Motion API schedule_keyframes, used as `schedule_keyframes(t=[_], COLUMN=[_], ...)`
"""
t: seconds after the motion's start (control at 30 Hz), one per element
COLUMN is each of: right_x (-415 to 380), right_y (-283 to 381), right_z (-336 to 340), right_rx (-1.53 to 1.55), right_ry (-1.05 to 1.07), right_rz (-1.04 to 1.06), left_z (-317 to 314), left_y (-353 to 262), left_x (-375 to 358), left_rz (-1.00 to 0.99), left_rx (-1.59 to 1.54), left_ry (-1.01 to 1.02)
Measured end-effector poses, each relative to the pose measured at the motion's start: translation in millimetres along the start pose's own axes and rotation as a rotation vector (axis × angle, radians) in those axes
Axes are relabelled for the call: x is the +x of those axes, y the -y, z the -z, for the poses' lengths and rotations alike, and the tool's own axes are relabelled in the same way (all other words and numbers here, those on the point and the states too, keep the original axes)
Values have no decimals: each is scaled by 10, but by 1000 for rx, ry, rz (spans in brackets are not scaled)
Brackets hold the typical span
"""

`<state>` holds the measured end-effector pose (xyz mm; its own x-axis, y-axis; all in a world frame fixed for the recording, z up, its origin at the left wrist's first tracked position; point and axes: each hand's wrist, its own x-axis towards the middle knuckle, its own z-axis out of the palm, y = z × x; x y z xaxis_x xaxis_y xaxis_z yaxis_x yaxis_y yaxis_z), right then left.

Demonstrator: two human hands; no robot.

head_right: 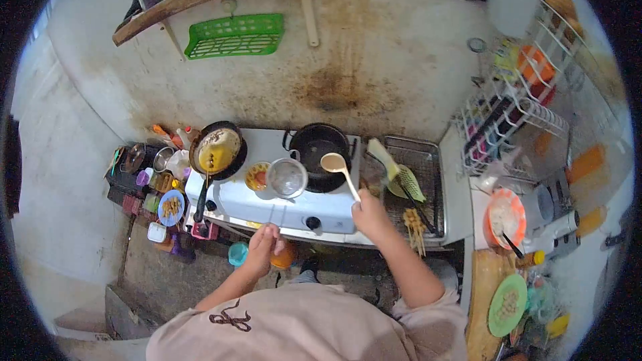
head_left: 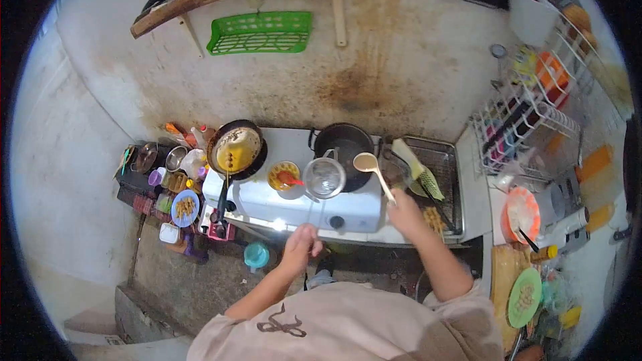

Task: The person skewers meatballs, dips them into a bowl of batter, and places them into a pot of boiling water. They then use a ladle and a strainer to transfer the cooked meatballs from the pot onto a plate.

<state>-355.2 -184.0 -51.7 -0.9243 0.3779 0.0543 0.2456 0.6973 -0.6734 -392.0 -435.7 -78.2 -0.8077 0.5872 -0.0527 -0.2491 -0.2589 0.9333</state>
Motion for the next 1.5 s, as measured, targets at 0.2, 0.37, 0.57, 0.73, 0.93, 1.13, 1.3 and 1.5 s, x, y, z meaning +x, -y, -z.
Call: schedule_keyframes(t=[0.2,0.37,0.57,0.73,0.93,1.13,1.3,1.5], right_x=[1443,1955,2067,2002,1820,1751,1919,1980], right_y=[230,374,171,106,-128,341,307,325], right_z=[-526,-868,-1057,-1069,-1296,-1201,-1329,-1312], right_rx=[-677,-521,-522,-432,-663,-624,-567,-338], right_ry=[231,204,200,197,318,408,441,292], right_rz=[153,-242,-474,-567,-206,-61,-168,-232], left_z=[906,1240,1418,1528,1552,1400,1336,1137], left_y=[-229,-257,-275,-238,-239,-327,-328,-412], left_x=[531,848,1068,1151,1199,1074,904,775], left_rz=[-70,-4,52,27,15,-17,-68,-94], left_rx=[45,-2,-41,-53,-47,-36,36,54], left_ry=[-197,-161,-90,-84,-105,-146,-216,-278])
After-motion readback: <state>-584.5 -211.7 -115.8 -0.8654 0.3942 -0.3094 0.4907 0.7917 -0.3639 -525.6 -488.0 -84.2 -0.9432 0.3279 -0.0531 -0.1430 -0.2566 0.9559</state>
